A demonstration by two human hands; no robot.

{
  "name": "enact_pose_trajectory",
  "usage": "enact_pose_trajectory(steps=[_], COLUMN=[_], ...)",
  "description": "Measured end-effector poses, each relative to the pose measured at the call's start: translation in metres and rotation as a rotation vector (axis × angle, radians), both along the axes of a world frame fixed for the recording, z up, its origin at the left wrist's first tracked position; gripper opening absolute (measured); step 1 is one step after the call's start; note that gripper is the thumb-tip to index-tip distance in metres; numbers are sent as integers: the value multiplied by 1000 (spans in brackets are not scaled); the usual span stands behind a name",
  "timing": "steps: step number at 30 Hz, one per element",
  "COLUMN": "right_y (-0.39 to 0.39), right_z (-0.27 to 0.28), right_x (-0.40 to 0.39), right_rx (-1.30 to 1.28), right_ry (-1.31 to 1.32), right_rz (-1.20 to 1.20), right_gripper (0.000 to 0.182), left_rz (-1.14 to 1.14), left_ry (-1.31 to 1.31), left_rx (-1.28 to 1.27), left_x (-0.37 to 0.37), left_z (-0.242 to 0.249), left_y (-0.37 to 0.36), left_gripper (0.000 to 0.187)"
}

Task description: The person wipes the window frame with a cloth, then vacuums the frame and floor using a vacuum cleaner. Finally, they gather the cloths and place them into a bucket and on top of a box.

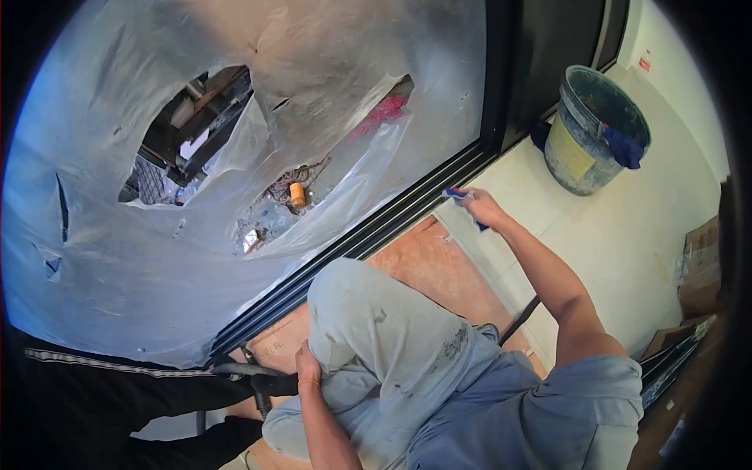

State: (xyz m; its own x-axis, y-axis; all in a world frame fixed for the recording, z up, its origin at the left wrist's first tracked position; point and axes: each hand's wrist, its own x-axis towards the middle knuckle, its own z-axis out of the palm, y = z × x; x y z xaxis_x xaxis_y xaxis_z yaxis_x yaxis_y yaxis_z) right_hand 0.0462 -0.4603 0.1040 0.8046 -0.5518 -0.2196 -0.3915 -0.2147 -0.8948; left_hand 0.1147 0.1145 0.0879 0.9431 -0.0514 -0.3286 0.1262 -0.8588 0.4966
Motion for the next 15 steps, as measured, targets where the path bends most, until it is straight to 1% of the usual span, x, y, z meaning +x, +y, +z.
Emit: enact_pose_trajectory(steps=[2, 3, 5, 6, 8, 9, 12, 13, 15], right_y=[-26, -37, -54, -62, -86, -111, -123, -127, -124], right_z=[-18, -27, -10, -4, -11, -30, -32, -35, -47], right_x=[31, 44, 66, 78, 99, 112, 130, 135, 141], right_rx=[-425, -633, -650, -659, -670, -737, -719, -744, -731], right_ry=[-50, -76, 107, 200, 278, 347, 501, 547, 599], right_rz=[-58, -85, -123, -139, -118, -43, -56, -23, -83], right_gripper=[34, 35, 33, 33, 28, 27, 25, 27, 29], left_rz=[97, 88, 66, 66, 69, 74, 72, 66, 57], left_ry=[-7, -2, 7, 20, 52, 51, 50, 46, 29], left_rx=[-92, -88, -89, -69, -25, -8, 48, 61, 77], left_x=[-3, -7, -11, -9, -6, -5, -1, 0, 3], left_z=[-10, -9, -4, -9, -21, -24, -20, -18, -18], left_y=[-12, -15, -25, -26, -24, -25, -29, -32, -38], left_gripper=[58, 59, 60, 60, 58, 58, 55, 54, 52])
